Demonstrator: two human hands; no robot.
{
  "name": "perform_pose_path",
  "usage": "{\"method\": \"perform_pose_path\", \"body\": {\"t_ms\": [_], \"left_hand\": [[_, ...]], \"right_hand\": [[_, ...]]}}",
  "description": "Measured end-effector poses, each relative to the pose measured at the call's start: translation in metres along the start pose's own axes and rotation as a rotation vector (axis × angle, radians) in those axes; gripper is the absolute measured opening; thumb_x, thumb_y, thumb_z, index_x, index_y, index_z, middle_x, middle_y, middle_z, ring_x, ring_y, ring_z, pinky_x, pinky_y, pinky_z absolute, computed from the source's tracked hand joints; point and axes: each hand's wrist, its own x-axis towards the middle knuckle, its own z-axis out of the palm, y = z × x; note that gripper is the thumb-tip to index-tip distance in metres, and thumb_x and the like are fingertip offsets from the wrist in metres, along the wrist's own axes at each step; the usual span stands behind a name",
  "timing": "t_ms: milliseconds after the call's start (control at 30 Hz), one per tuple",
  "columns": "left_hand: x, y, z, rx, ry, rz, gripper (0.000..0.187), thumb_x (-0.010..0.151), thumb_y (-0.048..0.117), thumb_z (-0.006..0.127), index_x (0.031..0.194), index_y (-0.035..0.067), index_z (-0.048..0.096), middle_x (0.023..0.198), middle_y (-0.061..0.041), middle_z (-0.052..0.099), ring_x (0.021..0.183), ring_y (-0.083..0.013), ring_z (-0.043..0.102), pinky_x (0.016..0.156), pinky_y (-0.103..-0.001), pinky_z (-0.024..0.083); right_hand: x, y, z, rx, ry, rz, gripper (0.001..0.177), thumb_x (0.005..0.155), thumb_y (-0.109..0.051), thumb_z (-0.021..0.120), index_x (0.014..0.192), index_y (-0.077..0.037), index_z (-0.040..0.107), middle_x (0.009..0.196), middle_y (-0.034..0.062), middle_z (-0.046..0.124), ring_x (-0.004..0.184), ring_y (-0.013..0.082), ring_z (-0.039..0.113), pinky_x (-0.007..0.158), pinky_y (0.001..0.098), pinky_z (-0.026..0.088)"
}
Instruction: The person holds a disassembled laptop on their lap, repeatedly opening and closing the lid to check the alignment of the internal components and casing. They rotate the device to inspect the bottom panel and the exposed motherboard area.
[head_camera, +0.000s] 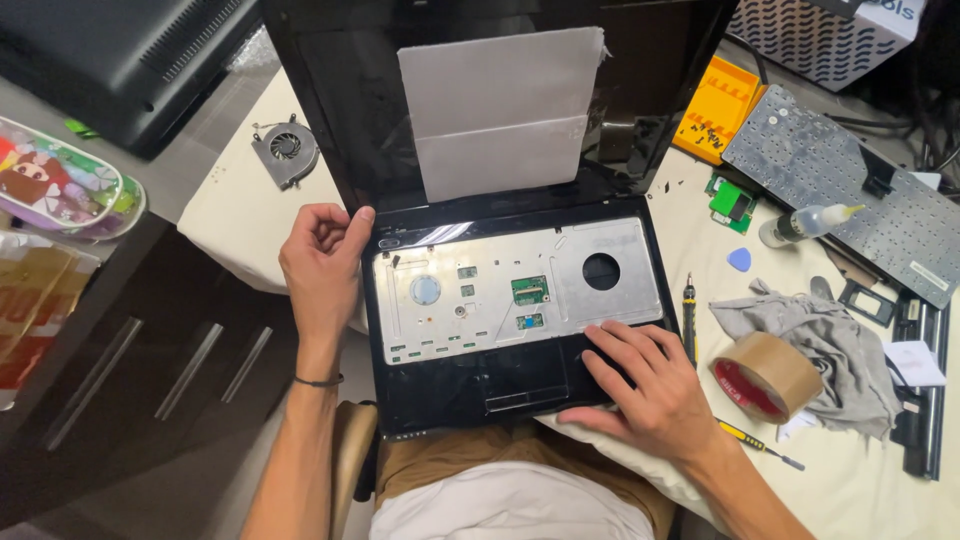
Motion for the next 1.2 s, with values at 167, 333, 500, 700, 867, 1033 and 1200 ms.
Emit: {"method": "perform_pose_path", "body": {"t_ms": [167, 333, 500, 700, 867, 1033, 1200], "left_hand": [[0.002, -0.005, -0.001, 0.005, -0.002, 0.016, 0.025, 0.111, 0.026, 0.083, 0.1, 0.014, 0.064, 0.08, 0.006, 0.053, 0.074, -0.0058, 0.045, 0.072, -0.025, 0.042], [0.003, -0.009, 0.001, 0.015, 0.022, 0.074, 0.025, 0.11, 0.026, 0.083, 0.098, 0.014, 0.064, 0.083, 0.005, 0.056, 0.075, -0.0061, 0.048, 0.072, -0.025, 0.044], [0.002, -0.01, 0.002, 0.037, 0.035, 0.07, 0.027, 0.109, 0.029, 0.084, 0.097, 0.015, 0.063, 0.079, 0.007, 0.052, 0.073, -0.006, 0.044, 0.071, -0.026, 0.042], [0.001, -0.004, -0.001, 0.032, 0.0, 0.056, 0.028, 0.11, 0.031, 0.081, 0.099, 0.015, 0.061, 0.083, 0.005, 0.054, 0.075, -0.0073, 0.046, 0.073, -0.027, 0.043], [0.0, -0.001, -0.004, 0.021, -0.038, 0.027, 0.025, 0.109, 0.032, 0.08, 0.104, 0.014, 0.064, 0.089, 0.002, 0.065, 0.081, -0.0088, 0.056, 0.079, -0.029, 0.049], [0.001, -0.001, -0.002, -0.038, -0.026, 0.016, 0.023, 0.109, 0.028, 0.081, 0.104, 0.013, 0.064, 0.087, 0.003, 0.063, 0.078, -0.0059, 0.056, 0.076, -0.024, 0.05], [0.0, -0.004, 0.001, 0.007, 0.001, 0.059, 0.023, 0.109, 0.029, 0.08, 0.104, 0.013, 0.064, 0.085, 0.002, 0.062, 0.077, -0.0075, 0.054, 0.075, -0.026, 0.049]], "right_hand": [[0.0, -0.001, 0.0, -0.007, 0.017, -0.003, 0.072, 0.093, -0.073, 0.086, 0.109, -0.004, 0.074, 0.132, 0.0205, 0.079, 0.118, 0.0378, 0.079, 0.097, 0.0504, 0.058], [-0.001, -0.003, -0.001, -0.004, 0.011, -0.004, 0.07, 0.094, -0.07, 0.085, 0.111, -0.003, 0.074, 0.135, 0.0202, 0.078, 0.12, 0.0376, 0.078, 0.097, 0.0511, 0.057], [-0.002, -0.004, 0.0, -0.023, 0.023, -0.009, 0.07, 0.093, -0.07, 0.085, 0.11, -0.003, 0.073, 0.135, 0.0199, 0.078, 0.12, 0.0372, 0.078, 0.097, 0.0512, 0.057], [-0.004, -0.003, 0.0, -0.018, 0.014, -0.008, 0.071, 0.091, -0.07, 0.087, 0.111, -0.003, 0.074, 0.135, 0.0196, 0.078, 0.121, 0.0373, 0.078, 0.098, 0.0513, 0.058], [-0.003, -0.004, -0.001, -0.017, 0.005, 0.006, 0.073, 0.089, -0.071, 0.088, 0.112, -0.003, 0.074, 0.136, 0.0197, 0.078, 0.121, 0.0364, 0.077, 0.099, 0.0508, 0.058], [0.0, -0.004, -0.001, -0.01, 0.01, 0.005, 0.073, 0.089, -0.071, 0.087, 0.111, -0.003, 0.074, 0.136, 0.0191, 0.078, 0.121, 0.0362, 0.077, 0.099, 0.0503, 0.057], [-0.001, -0.004, -0.001, -0.011, 0.005, 0.011, 0.072, 0.089, -0.07, 0.088, 0.111, -0.003, 0.074, 0.136, 0.0187, 0.078, 0.122, 0.0361, 0.077, 0.099, 0.0504, 0.057]]}}
